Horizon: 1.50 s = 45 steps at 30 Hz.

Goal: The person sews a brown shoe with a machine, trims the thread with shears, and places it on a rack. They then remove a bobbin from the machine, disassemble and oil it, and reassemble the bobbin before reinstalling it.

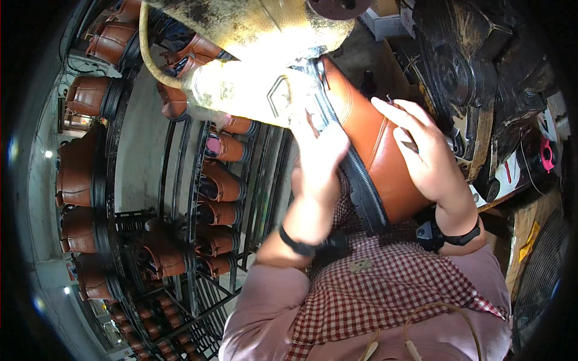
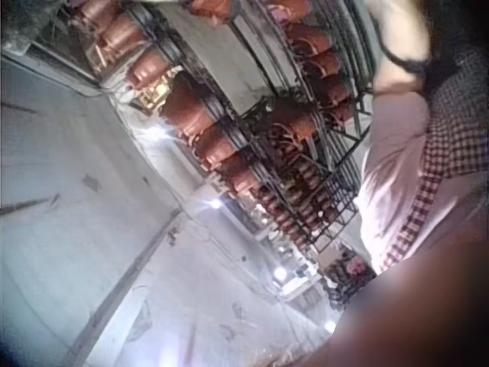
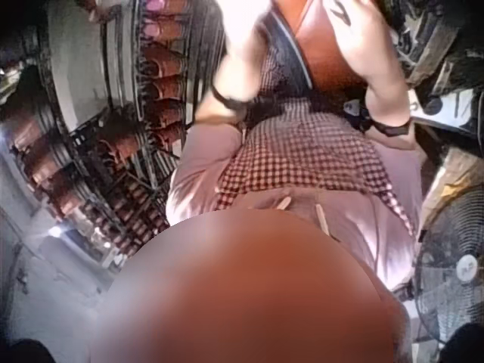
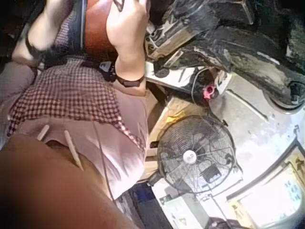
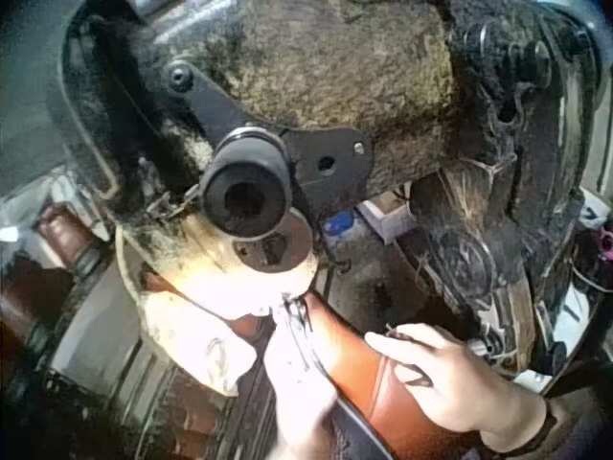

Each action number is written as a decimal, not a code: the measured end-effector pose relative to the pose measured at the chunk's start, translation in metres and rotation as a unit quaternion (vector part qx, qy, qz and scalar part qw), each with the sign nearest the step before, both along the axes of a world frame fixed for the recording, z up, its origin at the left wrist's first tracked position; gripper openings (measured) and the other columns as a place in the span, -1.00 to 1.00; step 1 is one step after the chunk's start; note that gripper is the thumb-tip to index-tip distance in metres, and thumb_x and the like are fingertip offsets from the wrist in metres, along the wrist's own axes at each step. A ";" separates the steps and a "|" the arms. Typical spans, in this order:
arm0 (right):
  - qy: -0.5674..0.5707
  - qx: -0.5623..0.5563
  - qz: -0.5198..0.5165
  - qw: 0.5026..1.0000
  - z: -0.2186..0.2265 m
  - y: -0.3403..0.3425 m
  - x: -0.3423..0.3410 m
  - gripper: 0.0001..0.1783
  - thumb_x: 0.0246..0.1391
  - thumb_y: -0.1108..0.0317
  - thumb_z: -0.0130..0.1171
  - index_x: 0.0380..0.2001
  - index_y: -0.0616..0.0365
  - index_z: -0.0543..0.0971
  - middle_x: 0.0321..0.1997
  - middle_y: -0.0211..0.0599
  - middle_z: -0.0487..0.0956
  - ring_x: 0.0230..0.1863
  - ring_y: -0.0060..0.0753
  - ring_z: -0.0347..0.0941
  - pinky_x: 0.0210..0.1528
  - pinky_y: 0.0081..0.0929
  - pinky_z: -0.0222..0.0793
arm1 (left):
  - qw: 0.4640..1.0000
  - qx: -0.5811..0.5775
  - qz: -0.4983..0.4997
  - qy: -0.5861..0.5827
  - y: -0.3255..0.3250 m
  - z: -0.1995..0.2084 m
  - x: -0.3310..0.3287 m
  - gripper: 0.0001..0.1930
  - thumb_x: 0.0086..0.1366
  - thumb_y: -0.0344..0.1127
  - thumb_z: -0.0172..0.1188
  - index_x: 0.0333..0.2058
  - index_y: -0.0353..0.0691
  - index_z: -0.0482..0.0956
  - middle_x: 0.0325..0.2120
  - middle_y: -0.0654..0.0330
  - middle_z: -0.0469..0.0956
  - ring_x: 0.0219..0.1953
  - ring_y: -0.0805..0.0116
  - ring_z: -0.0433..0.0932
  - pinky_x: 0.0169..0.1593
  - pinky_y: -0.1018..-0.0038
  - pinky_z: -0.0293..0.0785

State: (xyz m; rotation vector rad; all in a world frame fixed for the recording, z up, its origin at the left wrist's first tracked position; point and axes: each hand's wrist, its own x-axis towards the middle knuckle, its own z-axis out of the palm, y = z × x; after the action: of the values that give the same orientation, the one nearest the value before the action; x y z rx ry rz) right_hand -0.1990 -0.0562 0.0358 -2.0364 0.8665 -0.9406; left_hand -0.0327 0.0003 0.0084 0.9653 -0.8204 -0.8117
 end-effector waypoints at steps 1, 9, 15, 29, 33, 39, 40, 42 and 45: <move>-0.002 -0.001 0.000 1.000 -0.001 -0.001 0.000 -0.48 0.01 0.61 -0.01 0.09 0.08 0.45 0.04 0.04 0.40 -0.05 -0.03 0.43 0.00 -0.39 0.35 | 0.989 0.084 -0.083 -0.093 0.023 -0.029 -0.001 -0.04 0.10 -0.15 0.18 0.33 -0.33 -0.21 0.19 0.01 0.16 0.17 0.23 0.21 0.24 0.36 0.08; -0.102 0.048 0.005 0.994 -0.001 -0.006 0.002 -0.68 0.27 0.40 -0.14 0.01 0.16 0.51 0.17 0.03 0.38 0.23 -0.20 0.29 0.22 -0.40 0.17 | 0.997 0.001 -0.046 0.057 0.045 0.003 -0.036 0.06 -0.04 -0.03 0.15 0.31 -0.42 -0.23 0.24 -0.13 0.10 0.24 0.09 0.22 0.28 0.25 0.11; -0.147 0.034 0.026 0.988 -0.009 -0.004 0.002 -0.65 0.30 0.41 -0.21 -0.01 0.22 0.52 0.22 0.01 0.35 0.25 -0.19 0.27 0.26 -0.38 0.11 | 0.999 0.037 0.013 -0.029 0.033 0.011 -0.006 -0.09 0.03 -0.10 0.12 0.28 -0.50 -0.01 0.09 -0.02 0.33 0.02 0.26 0.40 0.10 0.41 0.27; -0.022 -0.087 -0.027 0.996 -0.025 -0.002 0.012 -0.58 0.25 0.33 -0.22 0.11 0.11 0.44 0.23 0.01 0.35 0.07 -0.24 0.41 0.25 -0.16 0.01 | 0.999 0.032 -0.019 -0.030 -0.012 0.023 0.051 -0.55 0.16 -0.44 0.16 0.05 -0.34 0.35 -0.26 0.24 0.45 -0.37 0.61 0.38 -0.32 0.70 0.32; -0.035 -0.108 -0.034 0.993 -0.043 -0.016 0.013 -0.55 0.27 0.28 -0.24 0.18 0.10 0.38 0.25 -0.05 0.33 0.17 -0.18 0.33 0.31 -0.15 -0.09 | 0.991 0.058 0.022 -0.122 -0.024 0.034 0.034 -0.37 0.19 -0.33 -0.01 0.26 -0.31 0.17 -0.21 0.30 0.46 -0.29 0.59 0.40 -0.17 0.68 0.35; -0.336 -0.002 -0.082 0.938 -0.069 -0.024 0.008 -0.60 0.36 0.28 -0.36 0.00 0.30 0.40 -0.02 -0.12 0.49 -0.02 -0.34 0.43 0.08 -0.41 0.32 | 0.995 0.089 0.021 0.025 -0.014 0.031 0.038 -0.50 0.30 -0.14 0.02 0.16 -0.23 0.31 -0.09 0.24 0.49 -0.08 0.45 0.48 0.00 0.51 0.40; -0.390 0.043 -0.046 0.919 -0.069 -0.020 -0.002 -0.66 0.36 0.28 -0.32 -0.11 0.27 0.40 -0.16 -0.26 0.46 -0.20 -0.49 0.39 -0.08 -0.53 0.32 | 0.994 0.103 -0.008 0.022 -0.010 0.033 0.044 -0.52 0.31 -0.12 0.02 0.14 -0.22 0.32 -0.08 0.24 0.48 -0.07 0.45 0.48 0.01 0.50 0.39; -0.313 -0.045 -0.171 0.933 -0.072 -0.005 -0.003 -0.75 0.32 0.22 -0.15 -0.30 0.19 0.35 -0.43 -0.55 0.28 -0.51 -0.78 0.10 -0.44 -0.76 0.11 | 0.989 0.130 -0.066 0.017 0.000 0.037 0.056 -0.54 0.33 -0.07 0.02 0.11 -0.18 0.35 -0.07 0.24 0.48 -0.04 0.45 0.47 0.04 0.47 0.39; -0.299 -0.074 -0.081 0.948 -0.051 0.012 0.006 -0.27 0.09 -0.38 -0.12 -0.29 0.22 0.27 -0.48 -0.44 0.26 -0.58 -0.77 0.04 -0.59 -0.80 -0.07 | 0.984 0.135 -0.111 0.031 0.000 0.042 0.063 -0.52 0.34 -0.09 0.01 0.15 -0.18 0.32 0.04 0.21 0.40 0.06 0.39 0.40 0.13 0.46 0.32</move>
State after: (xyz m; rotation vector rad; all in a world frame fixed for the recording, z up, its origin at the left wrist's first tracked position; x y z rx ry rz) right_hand -0.1929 -0.0441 -0.0152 -1.6530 0.6416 -1.6434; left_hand 0.0302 0.0007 0.0505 1.0926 -0.7867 -1.1623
